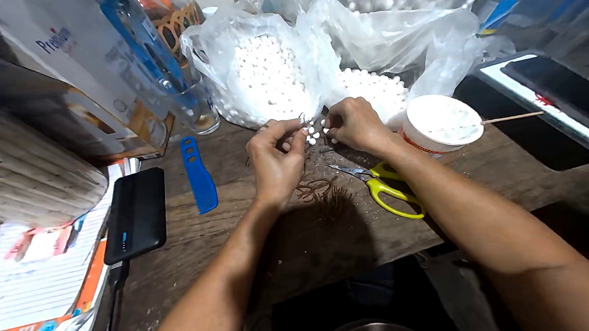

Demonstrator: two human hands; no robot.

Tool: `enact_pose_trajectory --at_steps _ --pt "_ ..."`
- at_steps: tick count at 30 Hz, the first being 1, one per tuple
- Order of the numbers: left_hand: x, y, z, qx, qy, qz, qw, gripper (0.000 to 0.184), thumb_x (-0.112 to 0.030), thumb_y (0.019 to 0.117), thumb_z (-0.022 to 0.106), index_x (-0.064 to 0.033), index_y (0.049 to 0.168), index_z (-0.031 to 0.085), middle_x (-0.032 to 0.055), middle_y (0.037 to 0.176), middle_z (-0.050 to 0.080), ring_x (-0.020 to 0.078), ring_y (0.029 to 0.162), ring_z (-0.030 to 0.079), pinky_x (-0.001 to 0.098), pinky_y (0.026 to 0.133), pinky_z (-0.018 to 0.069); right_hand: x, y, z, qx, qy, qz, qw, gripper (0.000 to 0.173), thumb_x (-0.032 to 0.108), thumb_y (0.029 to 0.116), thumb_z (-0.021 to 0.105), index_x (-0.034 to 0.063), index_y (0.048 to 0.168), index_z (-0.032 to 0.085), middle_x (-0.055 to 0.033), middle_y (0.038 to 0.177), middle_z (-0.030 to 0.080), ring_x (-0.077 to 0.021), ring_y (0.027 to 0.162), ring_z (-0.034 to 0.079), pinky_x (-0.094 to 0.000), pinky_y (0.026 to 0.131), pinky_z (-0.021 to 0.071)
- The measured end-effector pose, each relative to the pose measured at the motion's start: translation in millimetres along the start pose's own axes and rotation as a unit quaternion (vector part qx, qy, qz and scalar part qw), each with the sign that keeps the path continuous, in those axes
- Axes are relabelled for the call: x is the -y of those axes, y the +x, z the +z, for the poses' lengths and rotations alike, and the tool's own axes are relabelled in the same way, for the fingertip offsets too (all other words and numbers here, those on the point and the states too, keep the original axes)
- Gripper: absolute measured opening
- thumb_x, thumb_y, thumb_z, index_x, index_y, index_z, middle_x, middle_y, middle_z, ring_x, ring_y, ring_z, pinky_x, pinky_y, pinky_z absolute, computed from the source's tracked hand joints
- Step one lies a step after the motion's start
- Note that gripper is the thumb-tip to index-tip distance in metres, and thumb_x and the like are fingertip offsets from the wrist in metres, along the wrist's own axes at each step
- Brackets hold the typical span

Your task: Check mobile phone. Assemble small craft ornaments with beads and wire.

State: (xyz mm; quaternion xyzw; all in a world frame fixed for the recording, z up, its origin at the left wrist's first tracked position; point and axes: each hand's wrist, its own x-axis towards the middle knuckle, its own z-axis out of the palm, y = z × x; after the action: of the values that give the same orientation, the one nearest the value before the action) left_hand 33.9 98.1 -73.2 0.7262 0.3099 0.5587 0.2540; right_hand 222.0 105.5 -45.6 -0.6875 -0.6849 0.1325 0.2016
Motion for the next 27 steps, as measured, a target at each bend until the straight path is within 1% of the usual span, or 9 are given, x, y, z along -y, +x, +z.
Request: enact_pose_trajectory --at_steps 5,8,11,14,19,22,24,25,27 --pt "0.9 0.5 0.9 -0.005 -0.006 0.008 1.000 0.010 0.004 0.0908 0.067 0.0047 0.099 0.073 0.0050 0.083 0.062 -0.0020 0.069 0.054 0.0098 0.062 0.0445 -2.5 1.6 1.1 0.020 0.035 -0.018 0.999 0.020 0.008 0.0933 0.069 0.0031 0.112 0.074 -0.0158 0.097 0.072 -0.0337 0.092 0.068 -0.0582 0.082 0.0510" --pt "1.9 0.1 2.2 -0.007 -0.005 0.009 1.000 0.009 0.004 0.0905 0.067 0.0049 0.098 0.073 0.0049 0.082 0.061 -0.0020 0.069 0.053 0.0096 0.063 0.0437 -3.4 2.5 1.3 0.015 0.042 -0.014 0.999 0.016 0.014 0.0989 0.065 0.0016 0.099 0.075 -0.0154 0.093 0.072 -0.0313 0.089 0.068 -0.0560 0.081 0.0507" --pt "2.9 -1.0 2.5 -0.004 0.002 0.010 1.000 0.009 0.003 0.0901 0.069 0.0043 0.098 0.073 0.0043 0.082 0.061 -0.0016 0.070 0.054 0.0098 0.063 0.0439 1.3 5.0 3.2 0.021 0.016 0.005 1.000 0.015 0.017 0.0960 0.069 0.0038 0.091 0.075 -0.0140 0.088 0.071 -0.0314 0.086 0.067 -0.0562 0.076 0.0495" --pt "0.9 -1.3 -0.4 0.014 0.012 0.006 1.000 0.009 0.002 0.0908 0.069 0.0022 0.099 0.073 0.0031 0.082 0.061 -0.0014 0.067 0.054 0.0101 0.060 0.0442 2.4 3.9 0.9 0.028 0.007 0.009 1.000 0.014 0.016 0.0956 0.069 0.0047 0.089 0.074 -0.0126 0.086 0.070 -0.0302 0.084 0.066 -0.0544 0.074 0.0489" --pt "0.3 -0.6 -1.2 0.014 0.018 0.012 1.000 0.008 0.002 0.0907 0.068 0.0022 0.098 0.073 0.0037 0.081 0.061 -0.0004 0.066 0.053 0.0111 0.059 0.0430 -4.6 -9.4 -5.2 -0.093 0.060 -0.105 0.988 0.019 0.016 0.0946 0.071 -0.0021 0.096 0.075 -0.0206 0.096 0.068 -0.0356 0.094 0.064 -0.0550 0.084 0.0490" --pt "-0.1 -0.8 -1.5 0.013 0.013 0.010 1.000 0.008 0.002 0.0906 0.068 0.0028 0.097 0.073 0.0042 0.082 0.061 -0.0007 0.066 0.054 0.0104 0.059 0.0445 -7.2 -7.4 -2.2 -0.118 0.153 -0.111 0.975 0.020 0.021 0.0956 0.071 0.0020 0.090 0.073 -0.0051 0.078 0.066 -0.0107 0.069 0.060 -0.0315 0.068 0.0500" --pt "-1.2 -1.1 -1.3 0.010 0.015 0.002 1.000 0.008 0.002 0.0906 0.069 0.0026 0.097 0.073 0.0048 0.082 0.061 -0.0006 0.066 0.054 0.0105 0.060 0.0446 -3.3 -8.0 -2.6 -0.078 0.328 -0.061 0.940 0.010 0.010 0.0967 0.069 0.0016 0.092 0.070 0.0032 0.069 0.062 0.0004 0.058 0.055 -0.0172 0.057 0.0471" --pt "-1.3 -1.0 -1.3 0.010 0.018 0.001 1.000 0.008 0.002 0.0907 0.069 0.0025 0.097 0.073 0.0051 0.082 0.062 -0.0006 0.065 0.055 0.0107 0.059 0.0451 -0.2 -9.9 -5.2 -0.041 0.425 -0.028 0.904 0.005 0.003 0.0983 0.064 0.0015 0.097 0.068 0.0037 0.071 0.064 -0.0002 0.058 0.058 -0.0165 0.057 0.0510" --pt "0.0 -0.6 -1.7 0.010 0.024 0.008 1.000 0.007 0.002 0.0909 0.069 0.0021 0.097 0.073 0.0052 0.081 0.061 -0.0001 0.064 0.054 0.0112 0.058 0.0450 2.3 -13.2 -10.3 0.024 0.554 0.014 0.832 0.016 -0.004 0.1010 0.053 0.0014 0.106 0.067 0.0009 0.078 0.068 -0.0050 0.064 0.065 -0.0202 0.062 0.0575"
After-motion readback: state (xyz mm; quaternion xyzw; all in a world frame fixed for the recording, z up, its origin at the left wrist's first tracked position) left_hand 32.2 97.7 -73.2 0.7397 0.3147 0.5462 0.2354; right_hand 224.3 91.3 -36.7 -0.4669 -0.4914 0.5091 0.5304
